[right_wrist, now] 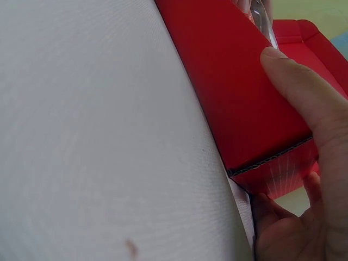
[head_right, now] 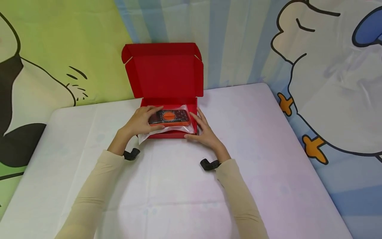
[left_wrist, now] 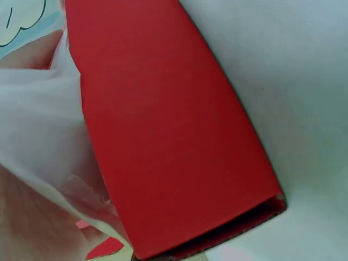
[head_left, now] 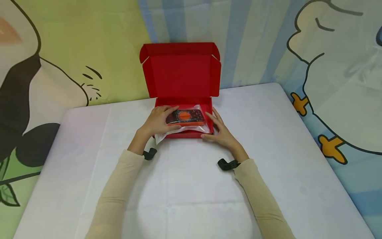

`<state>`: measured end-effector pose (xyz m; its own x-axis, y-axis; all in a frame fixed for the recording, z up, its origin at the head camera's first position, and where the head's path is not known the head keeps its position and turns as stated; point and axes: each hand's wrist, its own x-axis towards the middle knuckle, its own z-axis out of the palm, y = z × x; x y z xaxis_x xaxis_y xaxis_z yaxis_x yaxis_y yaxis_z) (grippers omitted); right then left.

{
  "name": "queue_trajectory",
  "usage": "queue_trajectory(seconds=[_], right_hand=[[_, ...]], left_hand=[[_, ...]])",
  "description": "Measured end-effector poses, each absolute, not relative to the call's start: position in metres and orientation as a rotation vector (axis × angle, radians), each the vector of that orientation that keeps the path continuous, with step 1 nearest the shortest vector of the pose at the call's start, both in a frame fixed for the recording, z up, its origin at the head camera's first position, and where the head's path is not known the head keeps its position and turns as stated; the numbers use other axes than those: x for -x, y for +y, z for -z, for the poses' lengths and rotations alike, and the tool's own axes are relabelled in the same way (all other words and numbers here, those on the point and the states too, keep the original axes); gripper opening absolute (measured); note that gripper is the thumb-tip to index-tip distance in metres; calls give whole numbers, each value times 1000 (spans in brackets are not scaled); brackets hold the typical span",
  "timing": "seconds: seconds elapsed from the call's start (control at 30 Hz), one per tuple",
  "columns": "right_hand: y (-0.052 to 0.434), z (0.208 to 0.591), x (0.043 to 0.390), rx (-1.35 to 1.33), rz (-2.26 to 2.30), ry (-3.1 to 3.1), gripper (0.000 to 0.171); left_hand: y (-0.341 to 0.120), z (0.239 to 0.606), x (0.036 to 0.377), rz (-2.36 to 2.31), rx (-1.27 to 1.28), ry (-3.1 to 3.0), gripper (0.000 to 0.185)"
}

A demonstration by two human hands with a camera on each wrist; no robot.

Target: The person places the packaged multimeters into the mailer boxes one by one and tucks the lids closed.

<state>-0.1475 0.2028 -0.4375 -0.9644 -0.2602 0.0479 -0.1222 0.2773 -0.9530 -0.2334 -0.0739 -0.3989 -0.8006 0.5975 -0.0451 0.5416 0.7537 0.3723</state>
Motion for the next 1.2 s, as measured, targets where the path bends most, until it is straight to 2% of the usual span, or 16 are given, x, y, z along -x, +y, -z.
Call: queue_trajectory(seconds=[0.3,0.6,1.2], right_hand=[[208,468,160,313,1786,2433,88],[209,469,160,327,1802,2434,83],[212,471,162,410,1820,2398,86]], left_hand=[[-71,396,239,-520,-971,2768,82],[-69,395,248,-517,-1047,2785,81],[-69,404,263,-642,-1043,2629,86]])
